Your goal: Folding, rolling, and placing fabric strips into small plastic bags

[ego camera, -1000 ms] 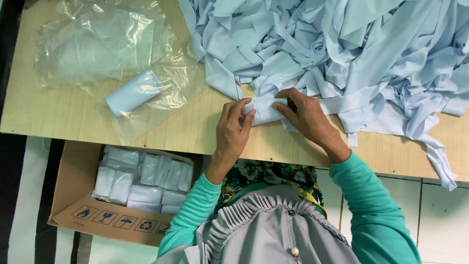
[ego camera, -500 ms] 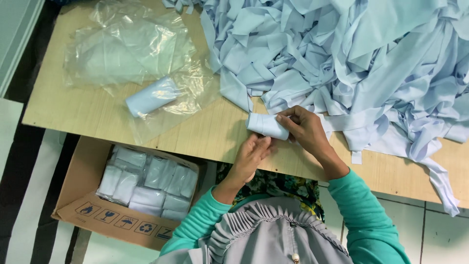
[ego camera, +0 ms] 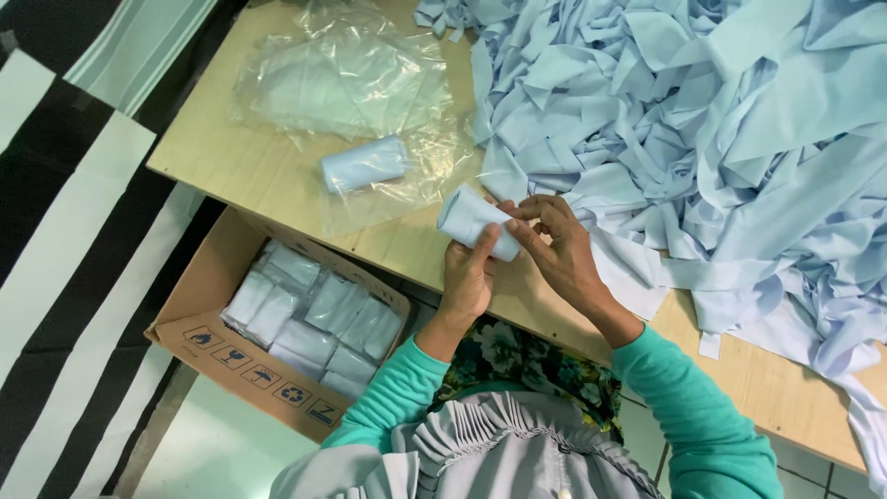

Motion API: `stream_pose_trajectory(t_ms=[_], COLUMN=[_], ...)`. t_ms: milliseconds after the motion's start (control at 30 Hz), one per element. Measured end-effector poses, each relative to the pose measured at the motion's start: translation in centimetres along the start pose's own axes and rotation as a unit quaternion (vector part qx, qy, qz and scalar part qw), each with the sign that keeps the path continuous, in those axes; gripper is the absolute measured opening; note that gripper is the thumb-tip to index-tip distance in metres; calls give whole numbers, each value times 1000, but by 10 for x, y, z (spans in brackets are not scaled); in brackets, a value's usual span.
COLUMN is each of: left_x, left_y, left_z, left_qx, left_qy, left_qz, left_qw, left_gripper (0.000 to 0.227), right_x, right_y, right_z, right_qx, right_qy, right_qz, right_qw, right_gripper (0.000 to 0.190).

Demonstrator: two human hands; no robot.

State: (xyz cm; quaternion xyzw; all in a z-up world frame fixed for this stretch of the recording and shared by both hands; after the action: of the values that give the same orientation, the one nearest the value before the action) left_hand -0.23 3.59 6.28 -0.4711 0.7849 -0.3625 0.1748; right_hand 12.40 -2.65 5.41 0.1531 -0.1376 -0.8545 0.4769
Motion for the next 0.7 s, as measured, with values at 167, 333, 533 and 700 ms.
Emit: stream_pose_trajectory(t_ms=[167, 333, 533, 700], left_x=[-12, -17, -25, -37], left_y=[21, 28, 42, 7], left_z=[-2, 3, 48, 19], left_qx=[26, -43, -129, -190], left_qy=[-65, -110, -152, -168], left_qz=[-37, -60, -2, 30], left_qw=[997, 991, 980, 967], left_gripper=[21, 21, 48, 22], right_x=[-3, 0, -8, -21], right_y=[-29, -48, -48, -29], right_z=[22, 39, -30, -59], right_qx=[-211, -351, -403, -432], right_qy=[-72, -111, -177, -164], right_qz=[66, 79, 13, -76], right_qw=[973, 926, 898, 884], right_gripper=[62, 65, 44, 25])
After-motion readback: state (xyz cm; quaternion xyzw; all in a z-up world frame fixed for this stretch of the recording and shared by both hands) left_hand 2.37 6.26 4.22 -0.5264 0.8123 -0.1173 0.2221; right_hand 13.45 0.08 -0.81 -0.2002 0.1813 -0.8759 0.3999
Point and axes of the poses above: each hand's wrist, its own x-axis away from the middle knuckle, its own y-axis out of the back of the hand, z = x × y, the point moved 2 cm from there along -x, towards the middle knuckle
